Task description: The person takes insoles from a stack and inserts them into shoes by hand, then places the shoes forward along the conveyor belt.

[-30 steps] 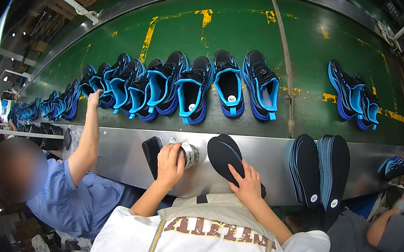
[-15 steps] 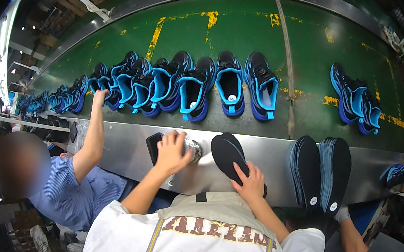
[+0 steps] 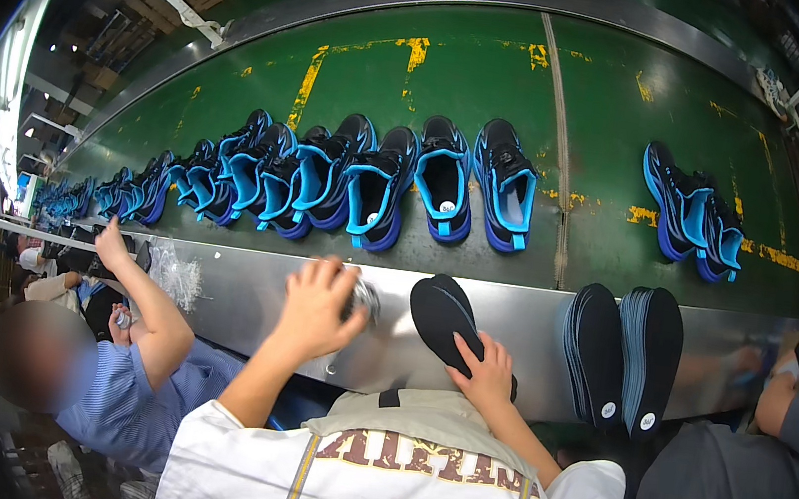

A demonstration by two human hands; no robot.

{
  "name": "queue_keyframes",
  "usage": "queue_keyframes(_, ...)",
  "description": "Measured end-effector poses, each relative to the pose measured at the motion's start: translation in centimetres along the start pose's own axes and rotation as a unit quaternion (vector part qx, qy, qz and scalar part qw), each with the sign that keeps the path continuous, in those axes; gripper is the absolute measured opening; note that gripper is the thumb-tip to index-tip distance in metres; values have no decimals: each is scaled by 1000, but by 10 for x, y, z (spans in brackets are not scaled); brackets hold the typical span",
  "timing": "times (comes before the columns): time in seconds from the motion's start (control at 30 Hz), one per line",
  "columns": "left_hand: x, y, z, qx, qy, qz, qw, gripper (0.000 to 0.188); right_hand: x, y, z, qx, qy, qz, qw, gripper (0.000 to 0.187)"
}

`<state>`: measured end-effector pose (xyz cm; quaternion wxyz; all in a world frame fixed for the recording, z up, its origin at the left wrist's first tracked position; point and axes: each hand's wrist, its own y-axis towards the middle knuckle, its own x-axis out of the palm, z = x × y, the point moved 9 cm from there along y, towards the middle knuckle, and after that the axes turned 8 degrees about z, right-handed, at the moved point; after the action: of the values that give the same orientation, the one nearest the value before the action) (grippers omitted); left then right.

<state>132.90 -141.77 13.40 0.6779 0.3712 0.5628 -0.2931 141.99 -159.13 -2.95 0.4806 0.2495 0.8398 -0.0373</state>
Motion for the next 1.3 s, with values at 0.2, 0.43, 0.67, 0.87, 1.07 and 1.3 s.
queue_keyframes(0.2, 16, 3, 6, -11, 0, 6, 1000, 49, 1, 2, 9, 25, 1, -26, 999, 54)
queue_keyframes(0.43, 77, -2, -24, -37, -111, -37, 992, 52, -7, -1, 19, 50, 6, -20, 999, 54)
queue_keyframes(0.67, 86, 136, -72, 166, 193, 178, 950, 48, -5, 3, 18, 35, 11, -34, 999, 54)
queue_keyframes(0.87, 136, 155, -71, 280, 265, 58, 921, 35, -12, -1, 19, 28, 24, -23, 999, 54)
queue_keyframes(1.07, 127, 180, -45, 204, 340, -187, 899, 59, -28, 1, 29, 83, 42, -76, 993, 57)
queue_keyframes(1.3, 146, 207, 0, 217, 135, 52, 965, 24, -106, 33, 5, 54, 46, -7, 997, 54)
